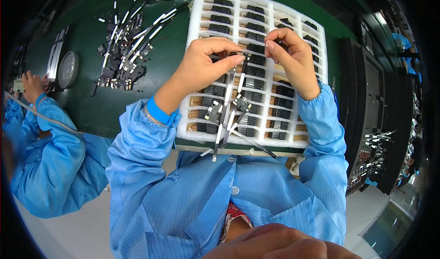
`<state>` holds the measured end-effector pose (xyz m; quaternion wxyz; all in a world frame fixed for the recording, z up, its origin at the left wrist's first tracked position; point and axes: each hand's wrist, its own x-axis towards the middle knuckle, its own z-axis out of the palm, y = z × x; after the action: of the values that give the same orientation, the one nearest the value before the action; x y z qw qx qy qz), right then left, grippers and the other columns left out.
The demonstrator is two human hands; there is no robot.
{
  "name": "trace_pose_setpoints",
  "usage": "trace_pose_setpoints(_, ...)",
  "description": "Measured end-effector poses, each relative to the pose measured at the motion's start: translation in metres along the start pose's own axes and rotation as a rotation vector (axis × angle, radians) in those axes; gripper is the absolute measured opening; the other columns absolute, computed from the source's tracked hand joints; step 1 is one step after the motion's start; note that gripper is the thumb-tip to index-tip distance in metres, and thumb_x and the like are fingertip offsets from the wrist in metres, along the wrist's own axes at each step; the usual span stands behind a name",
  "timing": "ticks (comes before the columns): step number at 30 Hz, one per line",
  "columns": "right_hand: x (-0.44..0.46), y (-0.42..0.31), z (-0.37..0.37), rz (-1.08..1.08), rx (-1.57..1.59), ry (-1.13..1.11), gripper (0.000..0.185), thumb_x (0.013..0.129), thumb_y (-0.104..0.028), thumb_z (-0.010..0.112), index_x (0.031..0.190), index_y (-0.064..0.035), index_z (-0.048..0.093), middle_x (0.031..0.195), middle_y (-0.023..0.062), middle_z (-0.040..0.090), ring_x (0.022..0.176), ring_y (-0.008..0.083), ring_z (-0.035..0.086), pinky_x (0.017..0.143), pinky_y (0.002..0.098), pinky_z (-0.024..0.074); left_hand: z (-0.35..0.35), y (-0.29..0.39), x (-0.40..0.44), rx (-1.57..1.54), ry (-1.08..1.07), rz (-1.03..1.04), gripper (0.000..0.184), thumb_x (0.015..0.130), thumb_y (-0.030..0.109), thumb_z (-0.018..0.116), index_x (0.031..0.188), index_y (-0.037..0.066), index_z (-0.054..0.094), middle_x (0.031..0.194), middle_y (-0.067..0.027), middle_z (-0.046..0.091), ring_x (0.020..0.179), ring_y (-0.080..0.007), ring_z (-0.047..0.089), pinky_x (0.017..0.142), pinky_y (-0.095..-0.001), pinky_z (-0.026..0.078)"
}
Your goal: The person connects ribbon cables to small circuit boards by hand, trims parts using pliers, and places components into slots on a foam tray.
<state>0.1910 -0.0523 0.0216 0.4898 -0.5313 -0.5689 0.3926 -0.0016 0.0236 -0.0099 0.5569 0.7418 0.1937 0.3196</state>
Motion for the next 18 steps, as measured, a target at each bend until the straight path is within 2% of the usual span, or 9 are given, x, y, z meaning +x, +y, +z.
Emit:
trace_pose_setpoints(1, -0.002, -0.001, 0.003, -0.026, -0.038, 0.01, 0.015, 0.082, -0.012, 0.055, 0.092, -0.0009, 0.053, 0.073, 0.0016, 0.054, 0.067, 0.0062, 0.049, 0.06, 0.0182, 0.0396, 0.0, 0.0, 0.0, -0.032, 0.008, -0.025, 0.015, 0.074, 0.005, 0.062, 0.087, -0.003, 0.061, 0.084, -0.0078, 0.061, 0.072, -0.0117, 0.057, 0.065, -0.0223, 0.045)
trace_pose_setpoints(2, -0.004, -0.003, 0.004, -0.024, -0.033, 0.022, 0.014, 0.08, -0.01, 0.057, 0.09, 0.0004, 0.054, 0.076, 0.0028, 0.056, 0.07, 0.0079, 0.05, 0.064, 0.0194, 0.041, 0.001, 0.004, -0.002, -0.12, 0.009, -0.084, 0.016, 0.075, 0.004, 0.061, 0.089, -0.003, 0.059, 0.078, -0.0077, 0.061, 0.064, -0.0092, 0.056, 0.058, -0.02, 0.045)
trace_pose_setpoints(5, -0.008, -0.002, 0.009, -0.123, -0.141, 0.074, 0.013, 0.079, -0.009, 0.058, 0.087, 0.0007, 0.056, 0.078, 0.0039, 0.057, 0.072, 0.009, 0.052, 0.064, 0.0203, 0.0422, 0.003, 0.012, -0.003, -0.41, -0.006, -0.16, 0.015, 0.076, 0.005, 0.06, 0.09, -0.002, 0.058, 0.072, -0.0083, 0.06, 0.056, -0.0074, 0.054, 0.051, -0.0176, 0.043)
trace_pose_setpoints(11, -0.012, -0.012, 0.012, -0.125, -0.242, 0.044, 0.011, 0.078, -0.008, 0.059, 0.086, -0.0005, 0.057, 0.077, 0.0043, 0.059, 0.068, 0.009, 0.053, 0.058, 0.0203, 0.0425, 0.004, 0.015, -0.003, -0.497, -0.009, -0.294, 0.014, 0.078, 0.008, 0.058, 0.089, 0.0, 0.058, 0.069, -0.0078, 0.06, 0.051, -0.0061, 0.051, 0.045, -0.0156, 0.036)
trace_pose_setpoints(18, -0.012, -0.012, 0.014, -0.1, -0.259, 0.026, 0.009, 0.077, -0.009, 0.06, 0.082, -0.0019, 0.057, 0.071, 0.0018, 0.058, 0.06, 0.0061, 0.049, 0.052, 0.0189, 0.0393, 0.006, 0.014, -0.003, -0.527, -0.001, -0.325, 0.014, 0.078, 0.009, 0.058, 0.089, 0.0, 0.058, 0.067, -0.0069, 0.06, 0.051, -0.0055, 0.05, 0.044, -0.0159, 0.036)
